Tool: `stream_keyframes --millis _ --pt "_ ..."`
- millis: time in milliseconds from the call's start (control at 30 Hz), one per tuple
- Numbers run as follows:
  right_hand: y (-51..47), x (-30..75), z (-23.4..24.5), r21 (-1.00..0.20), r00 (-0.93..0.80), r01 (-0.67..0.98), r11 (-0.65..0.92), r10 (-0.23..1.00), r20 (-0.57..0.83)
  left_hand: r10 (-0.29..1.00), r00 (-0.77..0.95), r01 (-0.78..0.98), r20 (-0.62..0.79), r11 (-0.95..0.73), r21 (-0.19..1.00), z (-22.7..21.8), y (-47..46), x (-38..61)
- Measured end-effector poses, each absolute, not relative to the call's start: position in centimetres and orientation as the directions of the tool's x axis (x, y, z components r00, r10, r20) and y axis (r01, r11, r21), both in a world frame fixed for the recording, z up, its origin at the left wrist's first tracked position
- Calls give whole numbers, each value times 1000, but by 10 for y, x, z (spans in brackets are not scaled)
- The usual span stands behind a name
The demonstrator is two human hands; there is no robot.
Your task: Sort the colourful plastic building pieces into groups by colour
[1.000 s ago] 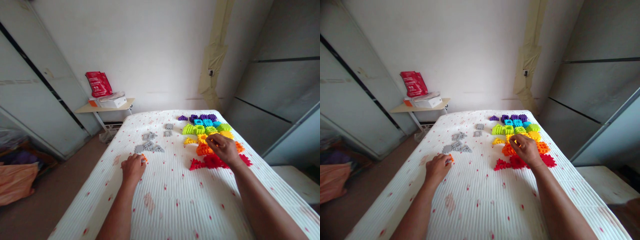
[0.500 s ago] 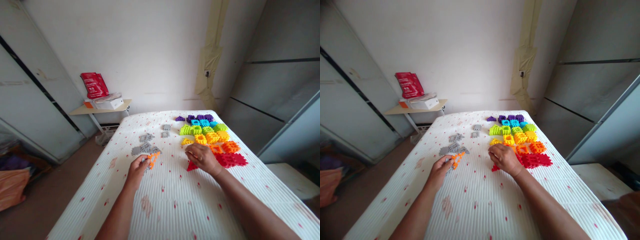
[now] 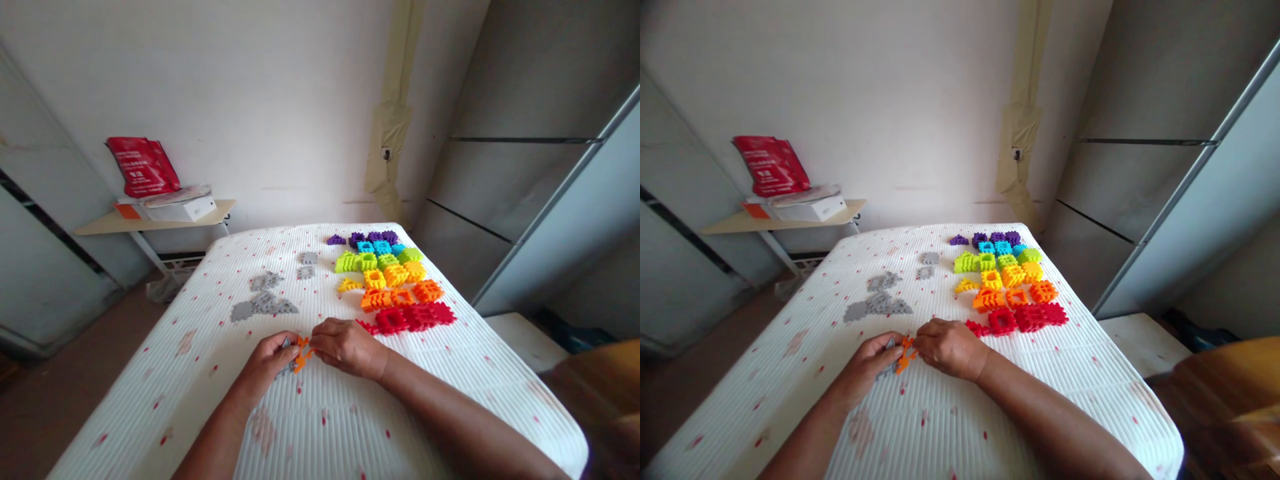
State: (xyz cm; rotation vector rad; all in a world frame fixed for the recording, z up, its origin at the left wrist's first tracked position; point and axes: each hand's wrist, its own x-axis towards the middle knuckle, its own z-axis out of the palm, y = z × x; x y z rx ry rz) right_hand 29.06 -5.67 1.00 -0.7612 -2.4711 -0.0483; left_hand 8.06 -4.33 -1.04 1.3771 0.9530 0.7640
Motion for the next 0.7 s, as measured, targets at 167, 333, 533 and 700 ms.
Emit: stream_keyframes --millis 167,333,533,700 --pt "-60 291 16 -96 -694 573 814 544 472 882 457 73 -114 91 993 -11 -43 80" --pt "-61 293 24 -65 -725 560 826 527 444 881 459 62 -117 100 993 -12 -44 81" --pt "-59 295 22 -127 -710 556 822 548 442 883 455 45 -113 104 994 -13 -43 82" --pt "-58 299 22 -158 -714 543 824 553 429 871 475 26 -125 129 991 -11 -45 84"
